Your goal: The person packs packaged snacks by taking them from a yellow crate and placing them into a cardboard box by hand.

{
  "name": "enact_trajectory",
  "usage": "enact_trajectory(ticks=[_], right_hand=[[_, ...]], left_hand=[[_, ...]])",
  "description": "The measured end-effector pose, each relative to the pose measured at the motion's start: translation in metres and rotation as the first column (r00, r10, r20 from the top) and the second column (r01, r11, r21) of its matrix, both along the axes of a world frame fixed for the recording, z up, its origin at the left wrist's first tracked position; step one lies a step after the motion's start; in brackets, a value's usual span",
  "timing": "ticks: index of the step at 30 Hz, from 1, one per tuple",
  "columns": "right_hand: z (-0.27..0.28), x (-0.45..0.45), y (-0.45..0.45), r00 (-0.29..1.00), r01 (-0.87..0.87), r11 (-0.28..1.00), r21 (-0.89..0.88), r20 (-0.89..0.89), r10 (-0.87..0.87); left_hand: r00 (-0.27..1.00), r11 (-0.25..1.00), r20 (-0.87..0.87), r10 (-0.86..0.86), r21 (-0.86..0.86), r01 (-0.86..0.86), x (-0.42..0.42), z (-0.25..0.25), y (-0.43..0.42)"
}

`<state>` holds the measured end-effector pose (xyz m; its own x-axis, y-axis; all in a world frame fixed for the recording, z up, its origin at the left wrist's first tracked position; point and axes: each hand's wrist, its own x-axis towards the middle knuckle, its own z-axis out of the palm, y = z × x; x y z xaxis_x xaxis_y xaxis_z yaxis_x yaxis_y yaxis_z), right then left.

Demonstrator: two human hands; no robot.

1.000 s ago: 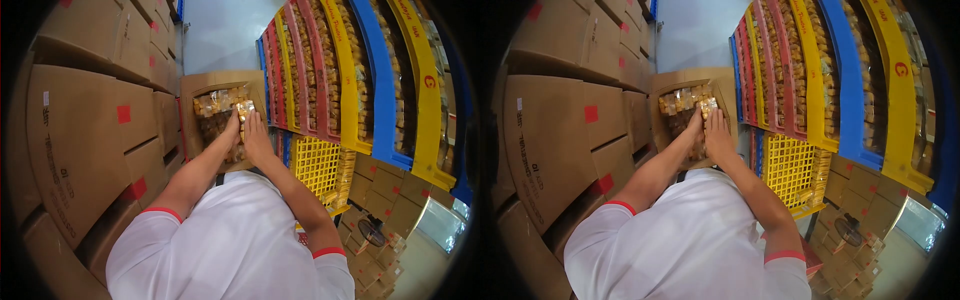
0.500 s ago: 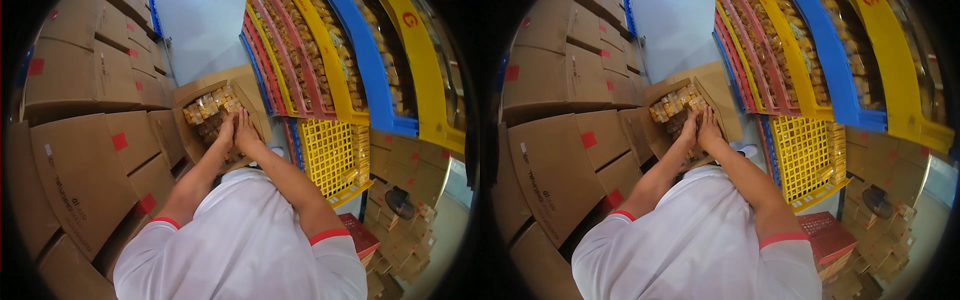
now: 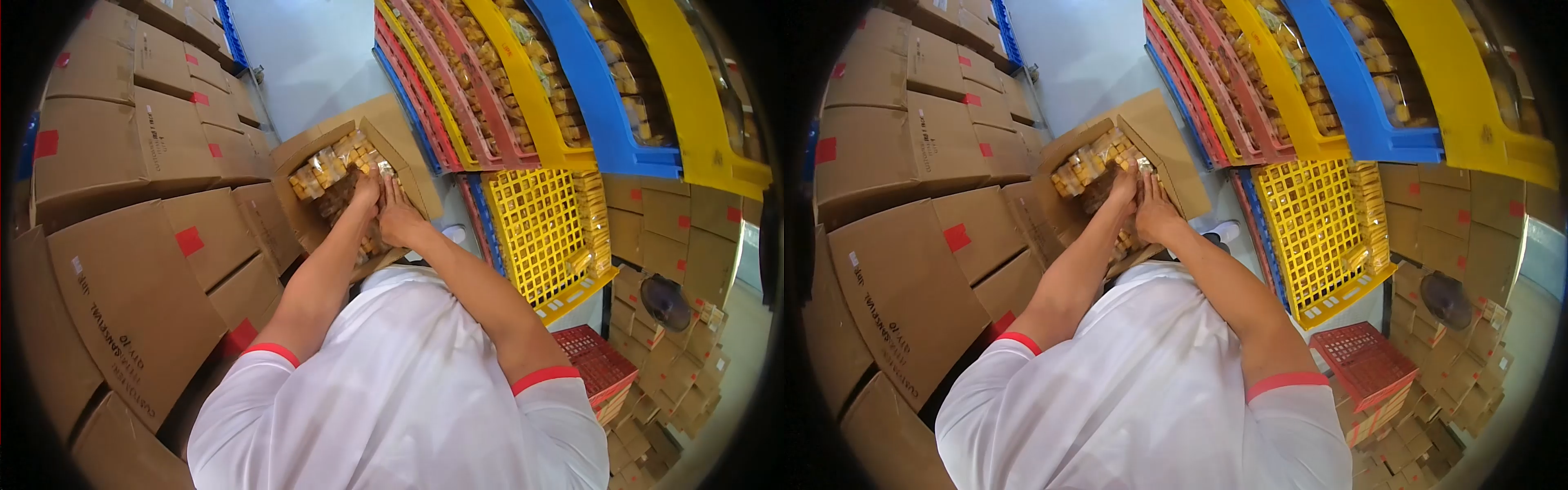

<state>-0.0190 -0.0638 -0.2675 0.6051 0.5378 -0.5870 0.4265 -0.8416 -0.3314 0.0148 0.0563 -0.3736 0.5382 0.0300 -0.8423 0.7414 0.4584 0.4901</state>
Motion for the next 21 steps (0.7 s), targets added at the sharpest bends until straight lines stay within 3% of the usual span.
enact_trajectory(ticks=[3,6,7,9,10,12,13,14,15,17,19,21], right_hand=[[0.009,0.008,-0.001,0.998,-0.025,0.998,-0.056,-0.052,0.022],[0.014,0.018,-0.006,0.991,-0.071,0.997,0.009,-0.111,0.072],[0.021,0.016,-0.009,0.993,-0.057,0.998,0.013,-0.106,0.058],[0.039,0.008,-0.013,0.98,0.163,0.956,0.244,-0.154,-0.128],[0.048,0.0,-0.016,0.978,0.173,0.953,0.248,-0.161,-0.135],[0.069,-0.014,-0.031,0.99,0.131,0.83,0.542,-0.031,-0.136],[0.087,-0.016,-0.039,0.99,0.137,0.827,0.546,-0.036,-0.14],[0.109,-0.017,-0.048,0.966,0.206,0.768,0.607,-0.001,-0.258],[0.121,-0.017,-0.055,0.924,0.267,0.697,0.666,0.029,-0.382],[0.104,-0.017,-0.075,0.854,0.301,0.665,0.684,0.117,-0.507],[0.082,-0.029,-0.107,0.721,0.37,0.631,0.682,0.217,-0.658],[0.06,-0.037,-0.124,0.711,0.501,0.488,0.715,-0.019,-0.703]], left_hand=[[0.998,0.998,-0.051,-0.037,0.04,0.039,0.008,0.001,-0.003],[1.0,0.995,0.003,-0.021,0.101,0.021,0.004,0.047,-0.007],[0.995,0.986,-0.03,-0.093,0.138,0.096,0.0,0.059,-0.002],[0.975,0.967,-0.011,-0.22,0.125,0.22,-0.009,0.061,0.014],[0.973,0.965,-0.018,-0.228,0.129,0.229,-0.014,0.065,0.024],[0.841,0.837,0.093,-0.533,0.204,0.508,-0.03,0.065,0.04],[0.756,0.771,0.178,-0.63,0.262,0.58,-0.041,0.06,0.047],[0.662,0.708,0.257,-0.704,0.328,0.626,-0.052,0.054,0.054],[0.629,0.62,0.077,-0.774,0.296,0.727,-0.059,0.074,0.053],[0.515,0.504,-0.051,-0.855,0.15,0.851,-0.065,0.096,0.043],[0.44,0.439,-0.042,-0.897,0.032,0.898,-0.063,0.103,0.046],[0.431,0.43,-0.111,-0.895,0.033,0.902,-0.06,0.12,0.038]])
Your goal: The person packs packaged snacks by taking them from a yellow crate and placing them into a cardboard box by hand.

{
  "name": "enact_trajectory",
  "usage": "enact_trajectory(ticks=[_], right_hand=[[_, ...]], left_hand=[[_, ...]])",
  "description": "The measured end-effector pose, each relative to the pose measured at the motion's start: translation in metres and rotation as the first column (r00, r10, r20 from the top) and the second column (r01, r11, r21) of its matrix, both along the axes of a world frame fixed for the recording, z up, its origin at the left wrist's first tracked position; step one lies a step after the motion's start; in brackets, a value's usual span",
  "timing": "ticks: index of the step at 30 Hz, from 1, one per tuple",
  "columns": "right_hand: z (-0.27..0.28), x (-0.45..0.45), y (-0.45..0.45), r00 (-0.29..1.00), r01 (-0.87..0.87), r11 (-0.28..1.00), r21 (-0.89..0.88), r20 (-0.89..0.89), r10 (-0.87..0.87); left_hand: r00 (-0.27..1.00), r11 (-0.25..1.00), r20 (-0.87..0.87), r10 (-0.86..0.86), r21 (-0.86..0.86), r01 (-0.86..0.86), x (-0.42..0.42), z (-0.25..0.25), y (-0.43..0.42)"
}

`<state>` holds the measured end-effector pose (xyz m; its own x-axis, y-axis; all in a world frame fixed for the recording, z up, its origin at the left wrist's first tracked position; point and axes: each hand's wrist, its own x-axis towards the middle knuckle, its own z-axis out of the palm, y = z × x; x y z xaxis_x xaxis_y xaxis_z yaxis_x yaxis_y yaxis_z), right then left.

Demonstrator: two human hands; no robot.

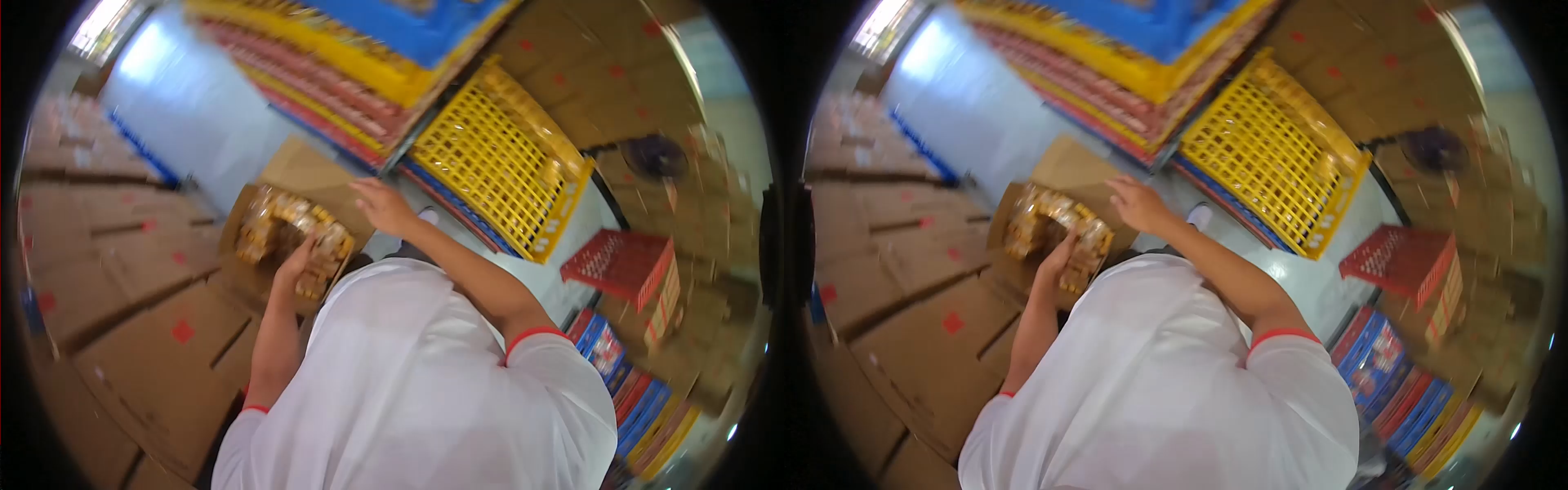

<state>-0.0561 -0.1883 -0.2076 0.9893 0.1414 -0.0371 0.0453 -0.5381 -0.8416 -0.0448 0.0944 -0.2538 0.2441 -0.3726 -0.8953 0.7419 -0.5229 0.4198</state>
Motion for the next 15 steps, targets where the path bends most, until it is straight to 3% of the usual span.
enact_trajectory(ticks=[1,3,4,5,7,8,9,10,12,13,15], right_hand=[[-0.004,-0.007,-0.012,0.998,0.064,0.998,-0.016,0.016,-0.064],[-0.011,-0.026,-0.026,0.997,0.077,0.99,-0.116,0.035,-0.073],[-0.015,-0.037,-0.039,0.994,0.098,0.979,-0.18,0.059,-0.088],[-0.03,-0.05,-0.055,0.987,0.152,0.972,-0.18,0.073,-0.14],[-0.074,-0.081,-0.091,0.95,0.303,0.931,-0.206,-0.016,-0.313],[-0.094,-0.103,-0.113,0.905,0.374,0.899,-0.227,-0.121,-0.407],[-0.108,-0.128,-0.136,0.843,0.434,0.865,-0.252,-0.225,-0.489],[-0.112,-0.152,-0.159,0.727,0.357,0.855,-0.376,-0.462,-0.507],[-0.242,-0.252,-0.208,0.714,0.341,0.765,-0.546,-0.378,-0.589],[-0.231,-0.281,-0.221,0.571,0.302,0.76,-0.575,-0.53,-0.627],[-0.214,-0.318,-0.233,0.414,0.325,0.743,-0.585,-0.619,-0.668]], left_hand=[[1.0,0.999,0.007,0.025,0.039,-0.025,0.0,0.011,-0.003],[0.977,0.995,0.188,0.102,0.0,-0.104,-0.008,-0.029,0.011],[0.896,0.963,0.42,-0.145,0.266,0.031,-0.004,-0.047,0.026],[0.72,0.847,0.559,-0.411,0.527,0.075,0.003,-0.055,0.035],[0.687,0.911,0.682,-0.25,0.406,-0.072,0.001,0.033,0.01],[0.671,0.913,0.689,-0.273,0.405,-0.045,0.004,0.041,0.009],[0.599,0.93,0.774,-0.207,0.345,-0.125,0.006,0.047,0.01],[0.518,0.94,0.844,-0.135,0.275,-0.203,0.01,0.051,0.006],[0.437,0.972,0.893,-0.106,0.186,-0.144,0.023,0.056,-0.012],[0.366,0.991,0.929,-0.058,0.098,-0.094,0.027,0.061,-0.025],[0.336,0.997,0.941,-0.049,0.064,-0.034,0.03,0.076,-0.069]])
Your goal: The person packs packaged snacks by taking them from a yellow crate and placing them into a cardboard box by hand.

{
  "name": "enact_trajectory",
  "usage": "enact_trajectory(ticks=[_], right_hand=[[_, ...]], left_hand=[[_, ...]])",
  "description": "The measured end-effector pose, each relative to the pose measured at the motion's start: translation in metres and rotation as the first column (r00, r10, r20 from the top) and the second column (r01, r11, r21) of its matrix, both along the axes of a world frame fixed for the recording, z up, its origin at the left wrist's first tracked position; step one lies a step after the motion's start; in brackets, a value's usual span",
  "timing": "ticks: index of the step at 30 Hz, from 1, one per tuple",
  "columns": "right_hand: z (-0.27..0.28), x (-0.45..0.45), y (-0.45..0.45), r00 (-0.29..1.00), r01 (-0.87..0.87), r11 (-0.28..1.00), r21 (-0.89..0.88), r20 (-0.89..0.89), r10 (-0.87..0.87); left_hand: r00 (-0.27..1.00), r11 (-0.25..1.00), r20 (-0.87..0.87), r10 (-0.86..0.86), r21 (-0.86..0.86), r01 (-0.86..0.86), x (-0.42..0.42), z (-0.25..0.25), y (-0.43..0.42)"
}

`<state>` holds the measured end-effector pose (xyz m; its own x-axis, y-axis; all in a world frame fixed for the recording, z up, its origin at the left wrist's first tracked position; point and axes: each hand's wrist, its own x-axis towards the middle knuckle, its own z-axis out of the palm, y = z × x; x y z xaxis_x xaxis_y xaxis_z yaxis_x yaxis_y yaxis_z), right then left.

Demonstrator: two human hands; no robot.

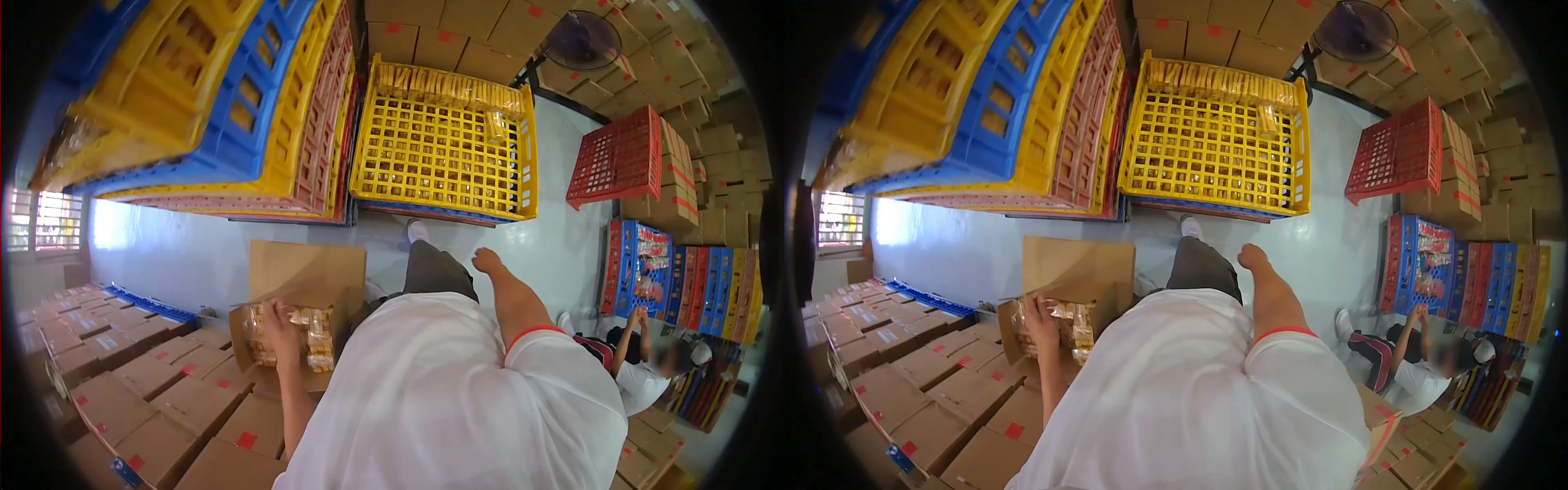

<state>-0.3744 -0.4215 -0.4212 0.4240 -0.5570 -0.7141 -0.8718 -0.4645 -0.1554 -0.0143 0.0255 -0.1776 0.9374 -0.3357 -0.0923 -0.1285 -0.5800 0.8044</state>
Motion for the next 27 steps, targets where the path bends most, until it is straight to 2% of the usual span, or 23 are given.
enact_trajectory(ticks=[2,3,4,6,8,9,11,12,14,16,18,20,22,26,27], right_hand=[[0.0,-0.015,-0.003,0.999,0.011,1.0,-0.007,0.034,-0.01],[0.011,-0.014,-0.005,0.993,0.082,0.996,0.021,0.087,-0.083],[0.011,-0.012,-0.01,0.978,0.152,0.987,0.055,0.138,-0.158],[-0.001,0.003,-0.024,0.965,0.188,0.976,0.11,0.163,-0.204],[-0.007,0.031,-0.043,0.955,0.212,0.963,0.164,0.174,-0.24],[-0.02,0.045,-0.058,0.944,0.198,0.963,0.184,0.227,-0.238],[-0.041,0.07,-0.085,0.934,0.176,0.958,0.225,0.269,-0.234],[-0.048,0.09,-0.106,0.937,0.142,0.969,0.202,0.287,-0.197],[-0.055,0.132,-0.145,0.936,0.116,0.974,0.196,0.307,-0.173],[-0.056,0.17,-0.195,0.951,0.172,0.96,0.222,0.219,-0.221],[-0.076,0.199,-0.239,0.942,0.161,0.965,0.205,0.261,-0.213],[-0.085,0.227,-0.277,0.901,0.178,0.971,0.161,0.37,-0.226],[-0.098,0.252,-0.312,0.86,0.132,0.987,0.094,0.483,-0.161],[-0.065,0.304,-0.361,0.828,0.171,0.983,0.063,0.532,-0.178],[-0.062,0.314,-0.369,0.788,0.173,0.984,0.034,0.595,-0.159]], left_hand=[[0.994,0.992,0.053,-0.097,-0.077,0.101,0.0,0.017,-0.056],[0.987,0.988,-0.056,-0.147,-0.055,0.144,0.002,0.016,-0.075],[0.987,0.987,-0.049,-0.154,-0.048,0.151,0.001,0.01,-0.097],[0.955,0.96,-0.143,-0.26,0.068,0.272,-0.002,-0.006,-0.147],[0.901,0.911,-0.215,-0.377,0.093,0.403,-0.008,-0.018,-0.2],[0.902,0.909,-0.216,-0.375,0.106,0.403,-0.009,-0.022,-0.231],[0.788,0.819,-0.345,-0.509,0.086,0.567,-0.012,-0.032,-0.287],[0.793,0.822,-0.347,-0.501,0.097,0.561,-0.008,-0.044,-0.318],[0.687,0.694,-0.32,-0.652,0.111,0.711,0.007,-0.077,-0.375],[0.66,0.651,-0.297,-0.69,0.146,0.745,0.026,-0.107,-0.439],[0.622,0.561,-0.246,-0.743,0.277,0.78,0.049,-0.155,-0.5],[0.596,0.546,-0.293,-0.747,0.241,0.802,0.077,-0.187,-0.563],[0.598,0.503,-0.327,-0.732,0.332,0.798,0.101,-0.198,-0.622],[0.596,0.492,-0.337,-0.728,0.348,0.798,0.14,-0.224,-0.707],[0.58,0.467,-0.301,-0.757,0.372,0.802,0.148,-0.234,-0.723]])
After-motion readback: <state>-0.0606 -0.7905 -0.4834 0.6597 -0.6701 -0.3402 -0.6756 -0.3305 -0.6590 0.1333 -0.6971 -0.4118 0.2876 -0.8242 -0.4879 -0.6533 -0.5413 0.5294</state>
